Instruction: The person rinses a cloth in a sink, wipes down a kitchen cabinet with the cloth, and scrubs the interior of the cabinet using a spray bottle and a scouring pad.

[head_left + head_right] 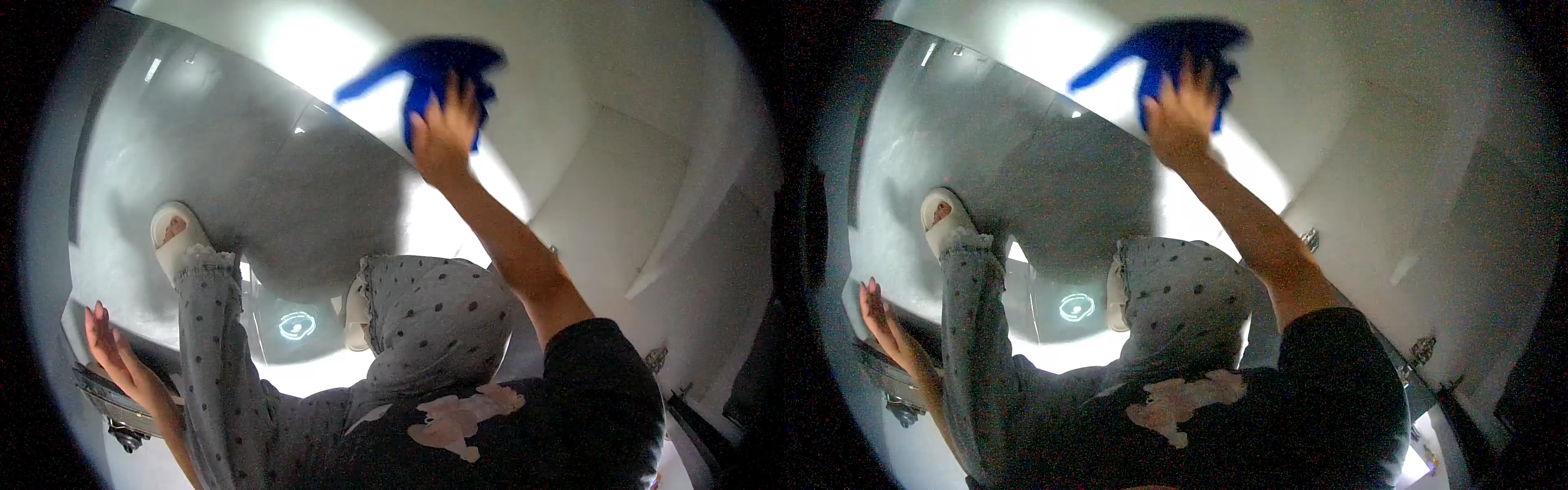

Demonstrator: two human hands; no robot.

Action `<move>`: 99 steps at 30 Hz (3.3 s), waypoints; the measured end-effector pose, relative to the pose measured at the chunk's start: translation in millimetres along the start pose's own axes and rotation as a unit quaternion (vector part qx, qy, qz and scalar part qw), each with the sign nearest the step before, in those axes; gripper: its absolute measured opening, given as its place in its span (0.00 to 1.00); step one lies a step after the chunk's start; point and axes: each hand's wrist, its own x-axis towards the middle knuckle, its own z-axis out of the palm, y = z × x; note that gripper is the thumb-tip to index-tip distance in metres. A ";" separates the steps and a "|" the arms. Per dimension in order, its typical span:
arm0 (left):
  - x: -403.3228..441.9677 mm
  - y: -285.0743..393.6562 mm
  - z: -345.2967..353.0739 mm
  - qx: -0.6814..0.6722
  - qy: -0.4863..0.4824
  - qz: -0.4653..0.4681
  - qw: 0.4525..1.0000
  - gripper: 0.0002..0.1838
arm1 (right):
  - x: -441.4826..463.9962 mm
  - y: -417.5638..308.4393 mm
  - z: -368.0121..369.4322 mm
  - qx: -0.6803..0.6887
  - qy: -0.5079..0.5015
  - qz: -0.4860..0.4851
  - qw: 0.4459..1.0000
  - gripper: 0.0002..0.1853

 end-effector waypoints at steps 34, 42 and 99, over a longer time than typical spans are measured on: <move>-9.9 -15.2 -5.5 -0.029 0.064 -0.017 0.997 0.23 | -95.3 87.0 -26.1 -0.073 -0.220 0.058 0.971 0.31; 0.0 -2.7 -3.0 -0.077 0.090 -0.008 0.993 0.24 | -87.2 86.4 -34.5 -0.040 -0.192 0.065 0.978 0.33; -40.6 -19.0 -34.9 0.008 -0.020 -0.094 0.995 0.23 | 251.2 142.0 1.8 -0.235 -0.166 0.307 0.907 0.22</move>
